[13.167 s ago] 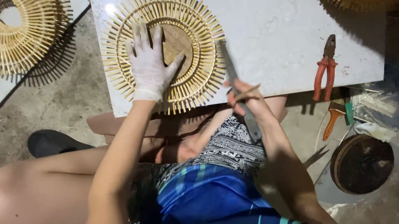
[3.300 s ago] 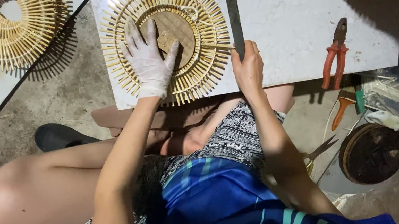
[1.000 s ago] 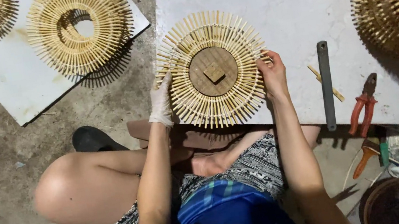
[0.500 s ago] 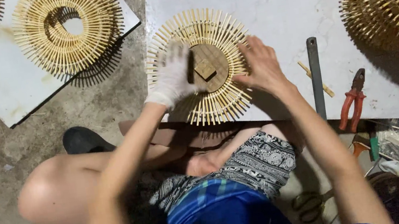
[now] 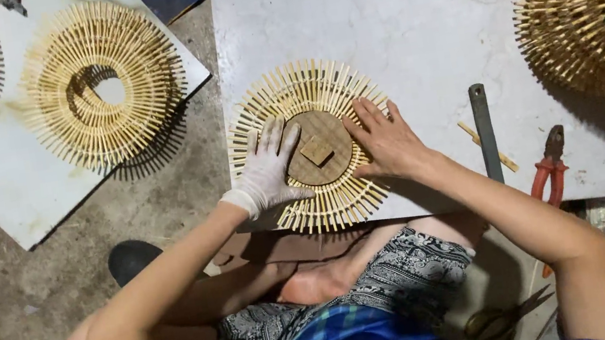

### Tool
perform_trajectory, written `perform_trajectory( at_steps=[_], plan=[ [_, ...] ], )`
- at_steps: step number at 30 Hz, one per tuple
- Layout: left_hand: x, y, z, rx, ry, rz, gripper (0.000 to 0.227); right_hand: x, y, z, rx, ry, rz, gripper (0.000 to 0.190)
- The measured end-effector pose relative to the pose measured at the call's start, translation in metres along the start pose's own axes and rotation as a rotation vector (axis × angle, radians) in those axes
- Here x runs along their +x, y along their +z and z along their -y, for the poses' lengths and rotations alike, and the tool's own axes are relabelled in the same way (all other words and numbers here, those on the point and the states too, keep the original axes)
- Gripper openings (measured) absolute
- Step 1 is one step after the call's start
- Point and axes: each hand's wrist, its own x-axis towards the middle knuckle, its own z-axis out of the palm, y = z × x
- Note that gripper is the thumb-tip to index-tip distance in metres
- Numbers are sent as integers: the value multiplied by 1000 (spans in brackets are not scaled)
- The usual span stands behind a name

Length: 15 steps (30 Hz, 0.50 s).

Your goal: Assembling and refining circular bamboo craft structures using a file and pliers.

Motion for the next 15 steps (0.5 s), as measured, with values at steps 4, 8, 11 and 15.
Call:
perform_trajectory(
  at_steps=[4, 8, 11, 15],
  plan=[
    [5, -22, -2, -6, 7, 0, 147, -13, -9, 11, 13, 6, -33, 121],
    [6, -50, -1, 217, 109, 129, 141, -51, -13, 43, -78, 109, 74, 111],
    [7, -18, 2, 321, 111, 45, 132, -89, 7, 38, 15, 198, 221, 95],
    [-9, -36, -64, -60, -95, 166, 145, -86, 28, 5, 80, 227, 49, 74]
  ],
)
